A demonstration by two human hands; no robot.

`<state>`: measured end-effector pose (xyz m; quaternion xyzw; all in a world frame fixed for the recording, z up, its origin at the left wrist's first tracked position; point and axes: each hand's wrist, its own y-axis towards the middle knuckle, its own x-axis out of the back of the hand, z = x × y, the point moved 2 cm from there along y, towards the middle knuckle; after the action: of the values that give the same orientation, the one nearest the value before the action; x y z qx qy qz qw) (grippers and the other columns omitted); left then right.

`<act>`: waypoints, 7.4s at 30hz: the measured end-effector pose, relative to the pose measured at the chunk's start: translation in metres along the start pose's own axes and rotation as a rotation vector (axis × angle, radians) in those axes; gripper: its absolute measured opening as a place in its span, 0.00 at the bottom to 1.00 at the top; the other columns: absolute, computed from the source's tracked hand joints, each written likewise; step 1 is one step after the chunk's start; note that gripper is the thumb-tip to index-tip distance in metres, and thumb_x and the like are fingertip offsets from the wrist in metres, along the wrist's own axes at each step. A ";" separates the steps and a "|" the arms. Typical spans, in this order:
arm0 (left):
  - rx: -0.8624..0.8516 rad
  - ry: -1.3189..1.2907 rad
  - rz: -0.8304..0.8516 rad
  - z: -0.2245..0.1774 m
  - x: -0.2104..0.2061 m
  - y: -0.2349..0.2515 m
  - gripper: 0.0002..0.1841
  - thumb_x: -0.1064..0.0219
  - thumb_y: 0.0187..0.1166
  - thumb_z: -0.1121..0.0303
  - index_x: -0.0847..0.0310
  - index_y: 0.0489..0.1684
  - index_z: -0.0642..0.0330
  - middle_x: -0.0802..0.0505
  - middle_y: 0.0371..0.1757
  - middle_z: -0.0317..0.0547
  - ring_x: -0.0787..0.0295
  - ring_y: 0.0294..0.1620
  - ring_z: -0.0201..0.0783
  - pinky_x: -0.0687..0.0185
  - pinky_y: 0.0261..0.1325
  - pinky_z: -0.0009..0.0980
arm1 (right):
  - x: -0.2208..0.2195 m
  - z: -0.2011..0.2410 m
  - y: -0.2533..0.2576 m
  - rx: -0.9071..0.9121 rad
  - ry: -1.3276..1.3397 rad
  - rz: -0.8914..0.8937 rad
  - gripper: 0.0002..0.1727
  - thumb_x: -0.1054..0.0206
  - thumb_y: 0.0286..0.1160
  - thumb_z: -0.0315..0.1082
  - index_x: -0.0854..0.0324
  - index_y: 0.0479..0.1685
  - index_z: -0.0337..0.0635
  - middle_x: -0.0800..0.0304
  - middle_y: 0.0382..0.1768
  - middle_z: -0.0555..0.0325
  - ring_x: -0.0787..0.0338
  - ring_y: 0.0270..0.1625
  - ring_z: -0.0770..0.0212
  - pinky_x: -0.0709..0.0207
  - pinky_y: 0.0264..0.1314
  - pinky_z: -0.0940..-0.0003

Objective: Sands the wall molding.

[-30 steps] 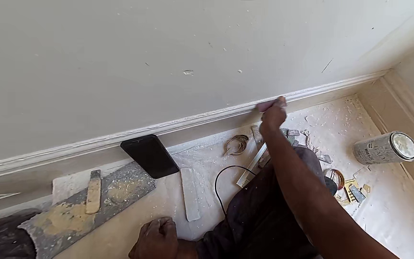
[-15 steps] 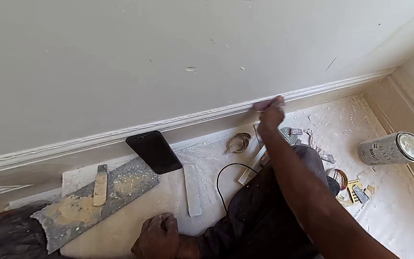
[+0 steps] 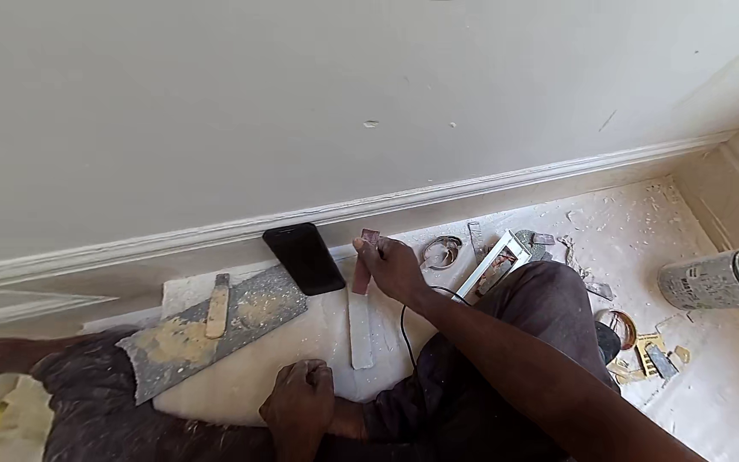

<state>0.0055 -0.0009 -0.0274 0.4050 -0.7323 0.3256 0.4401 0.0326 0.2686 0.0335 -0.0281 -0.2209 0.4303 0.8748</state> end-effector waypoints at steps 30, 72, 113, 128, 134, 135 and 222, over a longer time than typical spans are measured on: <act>-0.406 -0.033 -0.149 -0.003 0.001 -0.008 0.36 0.47 0.68 0.57 0.25 0.74 0.77 0.11 0.64 0.72 0.12 0.62 0.70 0.24 0.67 0.66 | -0.024 -0.005 -0.056 0.194 -0.377 0.356 0.23 0.37 0.86 0.48 0.16 0.66 0.38 0.10 0.55 0.43 0.09 0.56 0.47 0.17 0.64 0.44; -0.286 0.181 -0.009 -0.022 0.010 -0.003 0.17 0.35 0.71 0.59 0.13 0.52 0.58 0.07 0.47 0.50 0.09 0.54 0.49 0.23 0.69 0.49 | 0.152 -0.048 0.037 -0.105 -0.224 -0.724 0.48 0.32 0.64 0.29 0.49 0.89 0.27 0.47 0.91 0.34 0.43 0.93 0.48 0.44 0.93 0.57; -0.273 0.144 0.035 -0.025 0.010 0.001 0.16 0.35 0.75 0.58 0.13 0.51 0.59 0.06 0.48 0.50 0.08 0.56 0.48 0.23 0.72 0.48 | 0.036 -0.019 0.001 0.147 -0.599 -0.330 0.58 0.32 0.69 0.38 0.71 0.94 0.28 0.76 0.94 0.25 0.63 0.95 0.26 0.59 0.90 0.29; -0.228 0.163 0.101 -0.027 0.008 0.007 0.17 0.37 0.77 0.57 0.13 0.54 0.57 0.06 0.51 0.47 0.09 0.58 0.44 0.25 0.72 0.46 | 0.053 -0.022 0.010 0.061 -0.574 -0.368 0.56 0.31 0.71 0.42 0.65 0.90 0.17 0.68 0.90 0.14 0.59 0.91 0.18 0.56 0.90 0.27; -0.224 0.151 0.113 -0.026 0.012 0.004 0.17 0.36 0.78 0.57 0.13 0.54 0.57 0.06 0.53 0.47 0.10 0.60 0.45 0.26 0.75 0.46 | 0.006 -0.021 -0.003 0.411 -0.750 -0.193 0.46 0.36 0.74 0.46 0.46 0.93 0.37 0.67 0.95 0.32 0.63 0.96 0.29 0.63 0.89 0.23; -0.229 0.151 0.103 -0.025 0.012 0.004 0.17 0.37 0.78 0.57 0.13 0.54 0.57 0.06 0.52 0.47 0.10 0.60 0.44 0.26 0.75 0.46 | 0.009 -0.021 -0.004 0.427 -0.738 -0.226 0.47 0.35 0.74 0.47 0.47 0.93 0.36 0.65 0.95 0.31 0.59 0.95 0.27 0.59 0.88 0.22; -0.329 0.159 0.082 -0.012 -0.008 0.008 0.27 0.49 0.84 0.43 0.10 0.50 0.53 0.06 0.39 0.40 0.08 0.47 0.42 0.24 0.70 0.48 | 0.079 -0.006 0.021 -0.098 0.769 -0.606 0.18 0.48 0.94 0.46 0.25 0.42 0.43 0.16 0.23 0.60 0.15 0.20 0.67 0.16 0.25 0.71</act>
<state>0.0056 0.0154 -0.0310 0.2706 -0.7544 0.2502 0.5432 0.0615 0.3428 0.0520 -0.1603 0.0997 0.1041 0.9765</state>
